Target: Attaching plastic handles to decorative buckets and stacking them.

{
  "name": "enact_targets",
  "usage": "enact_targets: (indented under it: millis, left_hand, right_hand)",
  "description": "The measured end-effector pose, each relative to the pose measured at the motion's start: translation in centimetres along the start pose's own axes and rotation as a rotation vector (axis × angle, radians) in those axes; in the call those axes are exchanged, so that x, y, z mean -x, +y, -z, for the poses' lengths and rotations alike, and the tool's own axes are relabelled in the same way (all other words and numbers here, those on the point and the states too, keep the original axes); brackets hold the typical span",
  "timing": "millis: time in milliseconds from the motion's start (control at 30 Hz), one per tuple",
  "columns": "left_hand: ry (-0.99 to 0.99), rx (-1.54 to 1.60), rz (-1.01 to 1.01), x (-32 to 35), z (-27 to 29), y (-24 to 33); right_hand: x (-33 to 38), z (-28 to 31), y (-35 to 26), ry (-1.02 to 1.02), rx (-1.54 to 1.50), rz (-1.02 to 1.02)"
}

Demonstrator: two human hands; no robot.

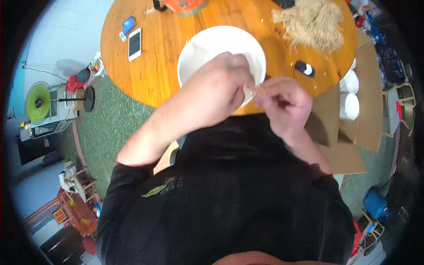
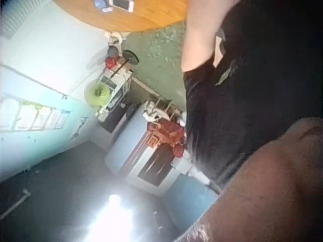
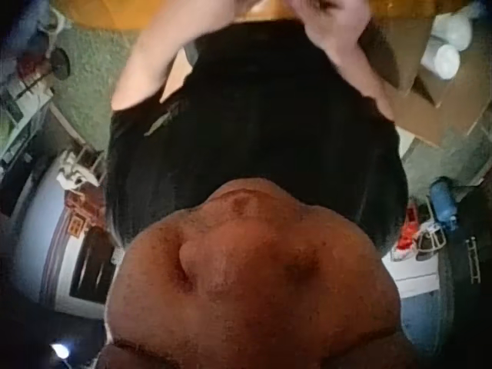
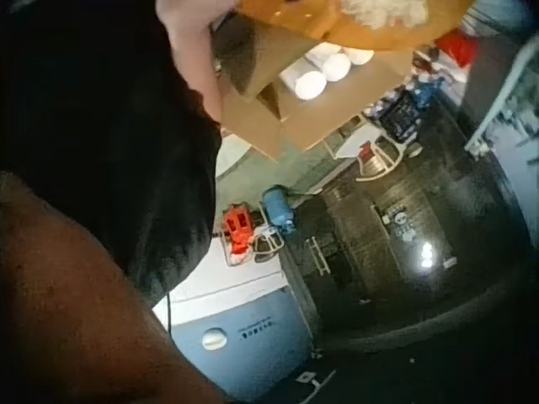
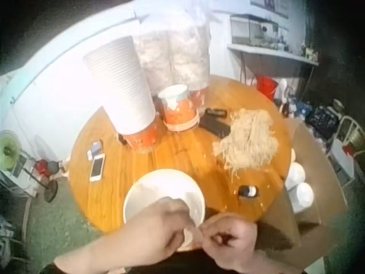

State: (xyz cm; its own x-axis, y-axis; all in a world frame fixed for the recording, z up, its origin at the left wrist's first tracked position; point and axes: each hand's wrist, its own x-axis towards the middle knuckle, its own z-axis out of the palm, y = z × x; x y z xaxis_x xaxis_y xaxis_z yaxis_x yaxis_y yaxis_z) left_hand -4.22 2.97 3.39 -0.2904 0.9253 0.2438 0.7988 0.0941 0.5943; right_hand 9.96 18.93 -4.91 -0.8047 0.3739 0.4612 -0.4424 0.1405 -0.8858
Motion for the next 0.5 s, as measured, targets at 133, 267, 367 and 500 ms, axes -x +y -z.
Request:
enact_targets:
  millis: [133, 267, 367, 500]
  left_hand:
    - [-0.037, 0.025, -0.180, 1.0, 0.9, 0.2]
    - [-0.292, 0.352, 0.065, 2.9, 3.3, 1.6]
    - [-0.142, 0.051, -0.023, 3.7, 3.2, 2.3]
    - [0.131, 0.209, -0.136, 4.8, 2.4, 0.4]
  right_hand:
    - [-0.2, -0.1, -0.2, 0.115, -0.322, -0.107]
    - [-1.4, 1.0, -0.3, 0.221, -0.460, -0.097]
    - [-1.2, 1.5, 0.4, 0.171, -0.292, -0.119]
    - [-1.2, 0.7, 0.8, 0.103, -0.252, -0.139]
